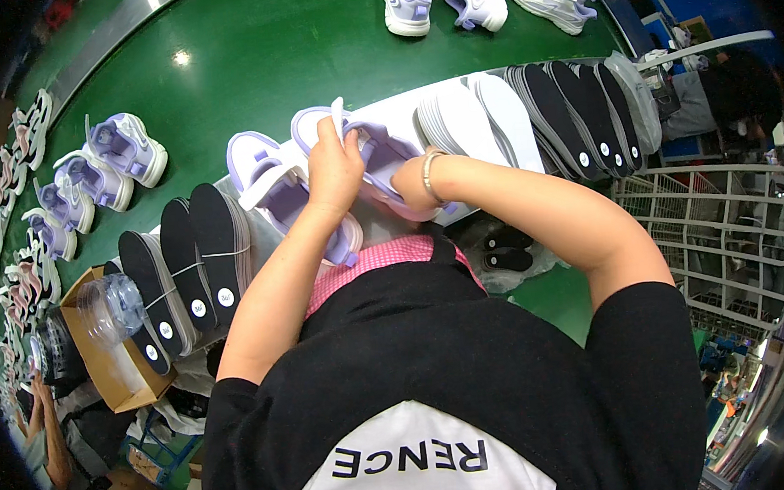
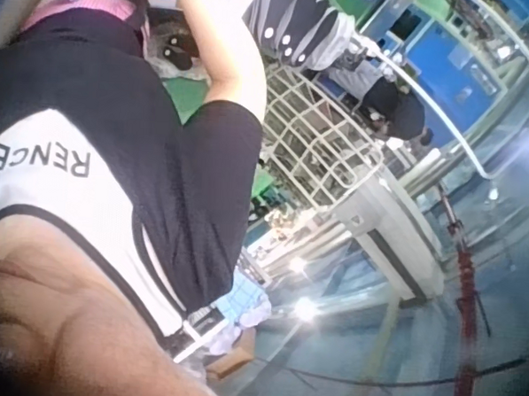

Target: The person takes white insoles from a storage shelf and inserts them into various shoes, including black and purple sneakers, on a green conveyor belt.

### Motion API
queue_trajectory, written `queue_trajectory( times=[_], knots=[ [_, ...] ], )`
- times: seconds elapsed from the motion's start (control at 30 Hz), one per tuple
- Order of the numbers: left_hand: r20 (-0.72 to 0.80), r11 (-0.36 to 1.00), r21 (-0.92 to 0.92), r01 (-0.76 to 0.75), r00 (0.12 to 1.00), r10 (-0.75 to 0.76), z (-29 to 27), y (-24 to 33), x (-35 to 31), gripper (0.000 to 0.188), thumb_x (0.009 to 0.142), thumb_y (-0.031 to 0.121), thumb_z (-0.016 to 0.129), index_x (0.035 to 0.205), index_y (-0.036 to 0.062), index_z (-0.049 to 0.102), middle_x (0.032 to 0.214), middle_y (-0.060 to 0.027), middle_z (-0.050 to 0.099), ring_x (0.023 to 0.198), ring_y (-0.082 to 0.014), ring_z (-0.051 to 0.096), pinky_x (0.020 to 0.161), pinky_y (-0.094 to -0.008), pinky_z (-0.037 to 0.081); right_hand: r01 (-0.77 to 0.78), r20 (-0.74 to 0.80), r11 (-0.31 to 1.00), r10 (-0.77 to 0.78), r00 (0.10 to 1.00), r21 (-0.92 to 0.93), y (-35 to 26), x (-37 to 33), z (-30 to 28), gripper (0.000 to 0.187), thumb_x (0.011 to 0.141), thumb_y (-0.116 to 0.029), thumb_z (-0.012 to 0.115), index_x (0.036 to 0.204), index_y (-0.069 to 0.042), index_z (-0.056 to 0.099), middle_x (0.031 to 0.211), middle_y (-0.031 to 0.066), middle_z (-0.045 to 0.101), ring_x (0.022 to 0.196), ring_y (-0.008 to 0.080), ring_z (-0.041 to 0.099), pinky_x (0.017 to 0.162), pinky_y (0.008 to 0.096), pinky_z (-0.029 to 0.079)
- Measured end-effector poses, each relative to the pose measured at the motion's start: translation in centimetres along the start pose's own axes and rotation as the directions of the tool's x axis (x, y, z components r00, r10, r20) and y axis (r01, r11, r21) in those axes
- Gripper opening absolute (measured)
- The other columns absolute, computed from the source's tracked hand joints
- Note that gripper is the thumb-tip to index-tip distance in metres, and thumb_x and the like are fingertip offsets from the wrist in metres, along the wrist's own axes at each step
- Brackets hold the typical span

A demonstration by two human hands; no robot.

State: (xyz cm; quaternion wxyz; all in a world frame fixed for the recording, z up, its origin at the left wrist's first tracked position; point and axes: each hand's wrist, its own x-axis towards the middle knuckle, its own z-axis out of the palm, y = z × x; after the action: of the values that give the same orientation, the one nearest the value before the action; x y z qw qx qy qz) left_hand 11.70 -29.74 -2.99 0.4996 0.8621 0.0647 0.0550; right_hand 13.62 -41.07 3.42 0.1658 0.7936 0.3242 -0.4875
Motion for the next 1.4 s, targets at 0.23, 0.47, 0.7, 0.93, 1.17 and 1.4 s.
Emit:
queue_trajectory(
  times=[0.23,0.47,0.7,0.93,1.17,1.4],
  knots=[
    [0.012,0.999,0.045,-0.015,1.0,0.014,0.3,0.6,0.3,0.023,0.079,0.012,0.047,0.093,-0.0018,0.035,0.065,-0.0244,0.054,0.062,-0.0413,0.053,0.056,-0.0474,0.041,0.022,0.069,0.997,-0.027,0.997,0.078,0.8,-0.3,1.8,0.038,0.07,-0.029,0.049,0.092,0.0,0.059,0.09,0.0137,0.06,0.089,0.0269,0.056,0.084,0.0539,0.024],
    [-0.016,0.999,-0.023,-0.025,1.0,0.024,-0.6,1.5,-1.5,0.028,0.078,0.008,0.046,0.1,-0.0033,0.034,0.071,-0.0271,0.054,0.066,-0.0432,0.052,0.057,-0.0473,0.041,0.236,-0.436,0.913,-0.074,0.897,0.332,2.5,-2.8,1.4,0.033,0.07,-0.02,0.052,0.098,-0.004,0.053,0.074,0.0154,0.06,0.073,0.0263,0.056,0.079,0.0344,0.037],
    [-0.003,1.0,-0.016,0.001,1.0,-0.001,-0.7,0.7,-1.9,0.031,0.078,0.008,0.046,0.104,-0.005,0.033,0.072,-0.0276,0.053,0.067,-0.0429,0.053,0.058,-0.0463,0.041,0.13,-0.503,0.975,-0.021,0.864,0.183,2.0,-5.1,2.6,0.035,0.068,-0.023,0.056,0.097,-0.004,0.051,0.077,0.0091,0.059,0.077,0.0242,0.056,0.091,0.0486,0.026],
    [-0.123,0.896,0.153,-0.417,0.892,0.436,-2.2,1.7,-2.3,0.046,0.076,0.018,0.055,0.109,-0.0046,0.031,0.068,-0.018,0.054,0.063,-0.037,0.054,0.058,-0.04,0.043,0.02,-0.133,0.997,-0.009,0.991,0.079,1.1,-0.2,4.1,0.024,0.062,-0.014,0.054,0.085,-0.008,0.061,0.084,0.0116,0.061,0.084,0.0221,0.057,0.087,0.0488,0.028],
    [0.238,0.861,0.508,0.007,0.96,-0.148,-5.5,1.6,-5.0,0.089,0.072,0.042,0.055,0.128,-0.0034,0.004,0.071,-0.0239,0.055,0.061,-0.0349,0.057,0.052,-0.0395,0.046,0.105,-0.367,0.952,0.008,0.93,0.287,-1.9,0.6,2.6,0.032,0.066,-0.022,0.054,0.093,-0.005,0.055,0.087,0.0107,0.06,0.087,0.0234,0.056,0.084,0.0508,0.03],
    [0.133,0.83,0.556,0.032,0.983,-0.127,-6.2,-1.3,1.3,0.062,0.072,0.019,0.049,0.125,0.0043,0.021,0.062,-0.02,0.056,0.055,-0.0363,0.056,0.052,-0.0459,0.044,0.641,-0.93,0.746,-0.082,0.358,0.181,0.8,1.1,0.3,0.023,0.074,-0.024,0.051,0.09,-0.008,0.056,0.083,0.0115,0.059,0.08,0.0277,0.055,0.083,0.047,0.033]
  ],
)
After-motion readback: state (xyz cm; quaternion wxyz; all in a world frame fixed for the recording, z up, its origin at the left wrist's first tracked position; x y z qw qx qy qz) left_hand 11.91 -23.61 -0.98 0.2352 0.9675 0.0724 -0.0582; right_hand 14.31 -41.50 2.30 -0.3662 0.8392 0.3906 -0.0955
